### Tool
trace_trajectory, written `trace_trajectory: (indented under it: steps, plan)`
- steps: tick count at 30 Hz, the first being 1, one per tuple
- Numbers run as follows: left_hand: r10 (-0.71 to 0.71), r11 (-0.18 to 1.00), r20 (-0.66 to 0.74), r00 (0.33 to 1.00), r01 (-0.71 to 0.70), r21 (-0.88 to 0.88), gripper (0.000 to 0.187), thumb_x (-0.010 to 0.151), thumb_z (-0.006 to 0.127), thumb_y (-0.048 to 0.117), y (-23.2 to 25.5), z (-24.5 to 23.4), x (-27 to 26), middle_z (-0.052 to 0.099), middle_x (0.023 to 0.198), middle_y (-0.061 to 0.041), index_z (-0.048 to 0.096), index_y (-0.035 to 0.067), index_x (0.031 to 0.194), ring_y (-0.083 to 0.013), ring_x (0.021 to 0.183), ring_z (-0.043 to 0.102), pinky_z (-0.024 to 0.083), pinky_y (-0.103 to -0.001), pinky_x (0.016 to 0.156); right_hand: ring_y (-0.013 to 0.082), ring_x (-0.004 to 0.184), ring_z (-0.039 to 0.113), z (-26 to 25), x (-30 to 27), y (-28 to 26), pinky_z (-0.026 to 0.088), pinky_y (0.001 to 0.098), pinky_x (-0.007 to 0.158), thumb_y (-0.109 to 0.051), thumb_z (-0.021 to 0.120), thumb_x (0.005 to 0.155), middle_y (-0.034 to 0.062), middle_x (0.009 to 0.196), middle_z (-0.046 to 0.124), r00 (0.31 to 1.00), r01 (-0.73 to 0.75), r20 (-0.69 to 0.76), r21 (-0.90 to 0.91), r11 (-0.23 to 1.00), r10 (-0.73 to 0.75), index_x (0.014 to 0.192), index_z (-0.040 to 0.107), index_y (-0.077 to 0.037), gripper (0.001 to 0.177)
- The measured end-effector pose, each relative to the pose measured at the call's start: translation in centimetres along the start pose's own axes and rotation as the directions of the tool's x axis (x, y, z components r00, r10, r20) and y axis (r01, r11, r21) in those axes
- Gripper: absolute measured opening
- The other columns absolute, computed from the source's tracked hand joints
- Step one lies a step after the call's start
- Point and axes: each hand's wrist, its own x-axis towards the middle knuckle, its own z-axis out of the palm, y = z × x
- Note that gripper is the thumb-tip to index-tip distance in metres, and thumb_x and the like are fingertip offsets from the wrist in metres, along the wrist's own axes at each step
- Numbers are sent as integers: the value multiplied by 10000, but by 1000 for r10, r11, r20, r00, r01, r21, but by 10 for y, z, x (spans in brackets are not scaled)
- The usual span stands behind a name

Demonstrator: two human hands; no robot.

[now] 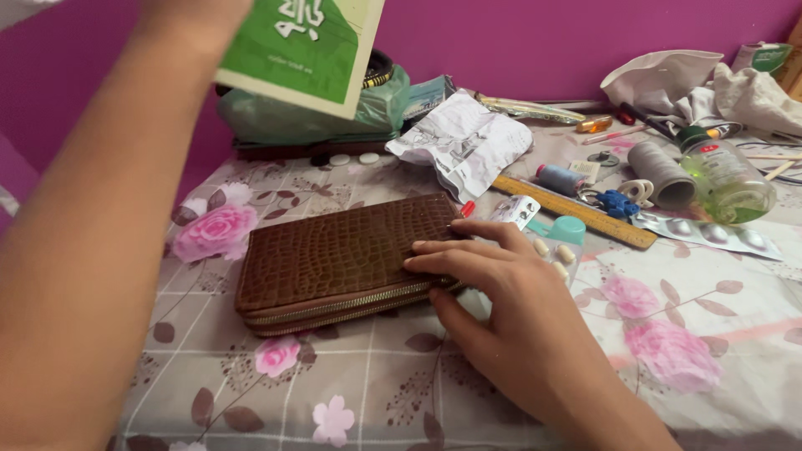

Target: The person organizes various items on a cluttered table, picking up a book, a wallet, a notebook, and blister packs of pills. They move these items to a nearby bed and handle sewing supplies like thread spools and a ruler.

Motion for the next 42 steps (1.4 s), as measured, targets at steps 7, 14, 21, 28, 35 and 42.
trace_trajectory:
  steps: [7, 14, 21, 28, 35, 42]
  plan:
    - [-539, 787, 359, 762, 608, -108, 307, 1013, 546, 275, 41, -69, -49, 745, 948, -173, 672, 70, 1203, -280, 763, 750, 630, -417, 615, 319, 1286, 566, -7, 2, -3, 476, 437, 1023, -92, 735, 800, 41, 1263, 744, 997, 45, 68, -71, 996, -40, 1183, 759, -126, 385]
    - [-637, 376, 681, 362, 916, -136, 387, 1023, 525, 279, 23, -58, -106, 760, 971, -222, 672, 36, 1285, -273, 730, 754, 644, -426, 597, 280, 1254, 611, -20, 10, 8, 493, 418, 1010, -200, 758, 860, 62, 1257, 742, 973, 94, 220, -137, 986, -62, 1244, 780, -196, 384]
    - [-577, 478, 720, 385, 874, -85, 414, 978, 614, 300, 9, -52, -133, 792, 1023, -155, 740, 40, 1274, -246, 847, 732, 588, -429, 737, 214, 1065, 669, -46, 43, 4, 586, 386, 864, -315, 700, 921, 35, 1190, 759, 849, 141, 528, -196, 971, -17, 1288, 742, -262, 373]
    - [-587, 783, 514, 626, 600, 165, 514, 927, 707, 412, 52, -84, -151, 717, 1175, -193, 655, 172, 1379, -318, 1058, 715, 546, -458, 966, 170, 867, 745, -66, 84, -43, 628, 329, 884, -430, 643, 958, -46, 1170, 755, 664, -108, 464, -717, 689, 586, 1457, 579, -471, 505]
    - [-44, 988, 323, 945, 90, -129, 447, 915, 689, 453, 119, -74, -171, 707, 1217, -144, 734, 80, 1158, -317, 1231, 606, 438, -484, 1055, 248, 1027, 689, -47, 63, -14, 546, 425, 896, -416, 705, 920, 74, 1149, 745, 857, 146, 513, -338, 930, 52, 1466, 611, -277, 572]
    - [-109, 968, 502, 858, 205, -141, 528, 835, 736, 484, 124, -76, -171, 694, 1182, -115, 722, 91, 1187, -308, 1141, 625, 395, -483, 1074, 233, 1019, 779, -53, 89, 41, 617, 388, 870, -337, 715, 875, 53, 1210, 779, 851, 75, 514, -318, 945, 106, 1338, 689, -199, 484]
